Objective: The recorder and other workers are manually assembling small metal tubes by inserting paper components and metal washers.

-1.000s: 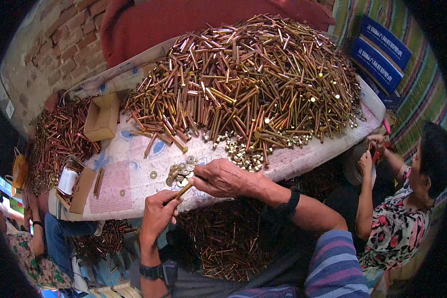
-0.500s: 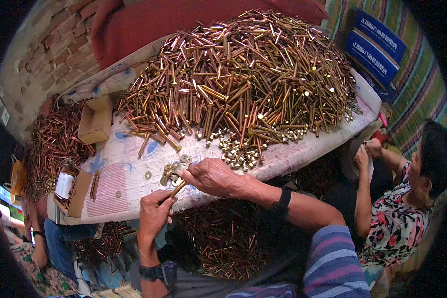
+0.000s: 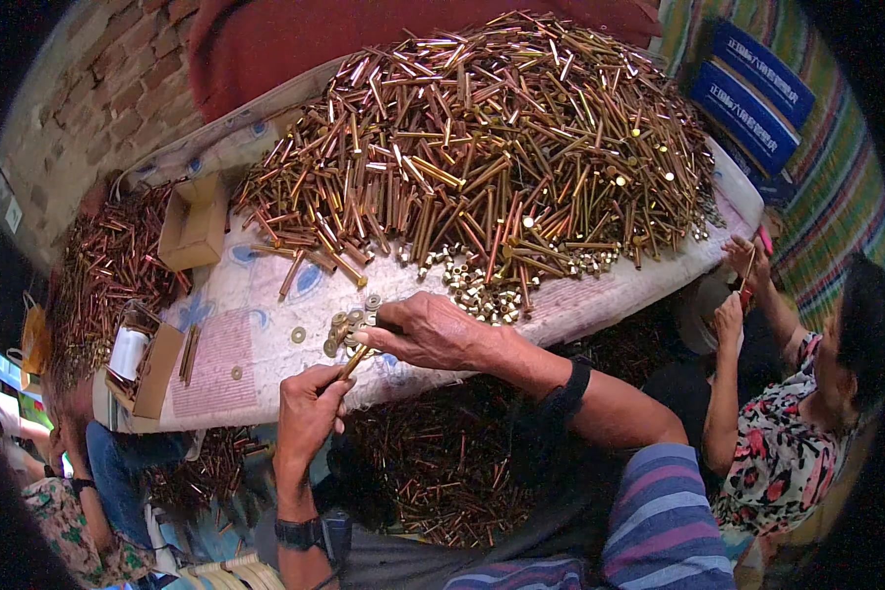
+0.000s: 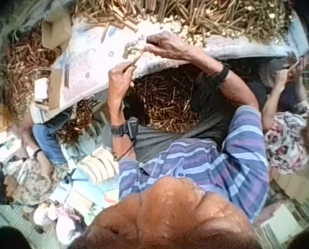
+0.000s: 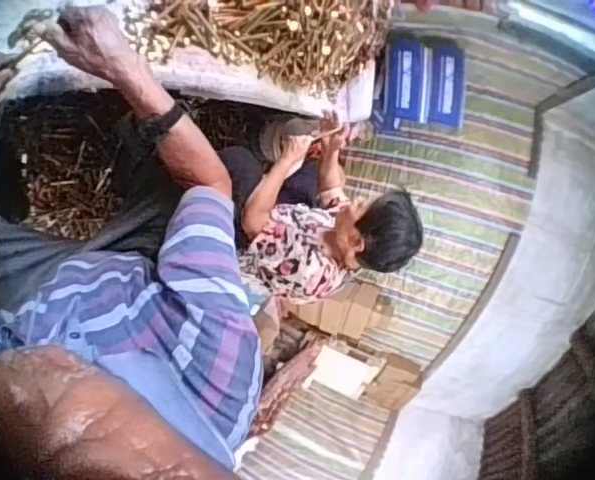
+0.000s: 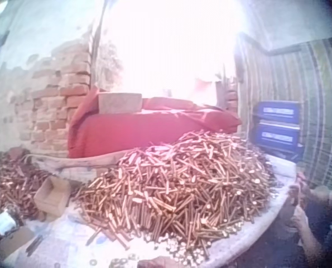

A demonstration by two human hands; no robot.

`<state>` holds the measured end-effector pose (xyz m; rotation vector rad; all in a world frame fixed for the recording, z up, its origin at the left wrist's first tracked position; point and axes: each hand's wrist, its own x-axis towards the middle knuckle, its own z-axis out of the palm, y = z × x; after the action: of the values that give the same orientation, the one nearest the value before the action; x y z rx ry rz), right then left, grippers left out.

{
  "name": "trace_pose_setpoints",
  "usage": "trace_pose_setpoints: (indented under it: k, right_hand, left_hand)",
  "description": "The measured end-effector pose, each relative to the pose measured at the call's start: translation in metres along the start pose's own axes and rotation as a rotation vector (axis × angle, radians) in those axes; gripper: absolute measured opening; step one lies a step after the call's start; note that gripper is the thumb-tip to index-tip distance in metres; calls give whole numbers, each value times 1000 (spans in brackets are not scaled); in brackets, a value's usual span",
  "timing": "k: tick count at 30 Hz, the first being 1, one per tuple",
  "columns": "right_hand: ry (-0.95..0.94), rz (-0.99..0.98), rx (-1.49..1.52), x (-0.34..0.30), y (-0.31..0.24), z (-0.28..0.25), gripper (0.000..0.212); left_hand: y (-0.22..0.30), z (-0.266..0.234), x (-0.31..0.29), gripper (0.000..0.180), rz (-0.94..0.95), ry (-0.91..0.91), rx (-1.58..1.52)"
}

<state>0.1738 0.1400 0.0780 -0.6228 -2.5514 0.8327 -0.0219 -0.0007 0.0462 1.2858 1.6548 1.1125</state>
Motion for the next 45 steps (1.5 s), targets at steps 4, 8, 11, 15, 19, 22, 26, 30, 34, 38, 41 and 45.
trace_pose_setpoints:
  k: [4, 8, 11, 15, 19, 22, 26, 30, 34, 38, 41, 45]
  right_hand:
    - [0, 0, 0, -1, 0, 2, 45]
    - [0, 101, 98, -3, -3, 5, 47]
    - [-11, 115, 78, 2, -7, -1, 48]
    - [57, -2, 7, 0, 7, 5, 43]
    - [77, 55, 29, 1, -6, 13, 41]
    - [19, 149, 42, 1, 2, 16, 46]
    - [-79, 174, 150, 3, -5, 8, 49]
    - [-75, 155, 161, 0, 7, 16, 52]
    - [-173, 343, 248, 6, -7, 6, 59]
    - [-125, 305, 291, 4, -4, 4, 60]
    - [-121, 227, 275, -1, 1, 2, 56]
    - [-147, 151, 126, 1, 1, 7, 59]
  left_hand:
    - [-2, 1, 1, 17, 12, 27, -23]
    - [-2, 4, 1, 16, 48, 37, -29]
    - [-4, 1, 1, 16, 60, 41, -17]
    - [-5, 1, 2, 17, 46, 38, 11]
    - [-17, 2, 5, 18, 174, 61, 83]
    - [-20, 1, 4, 18, 176, 75, 115]
    - [-22, 0, 3, 18, 156, 91, 139]
    - [-21, 2, 5, 18, 213, 99, 160]
    - [-24, 1, 4, 18, 280, 132, 228]
    - [-22, 1, 4, 18, 232, 124, 211]
    - [-21, 4, 6, 18, 175, 96, 125]
    - [-24, 5, 3, 18, 231, 86, 149]
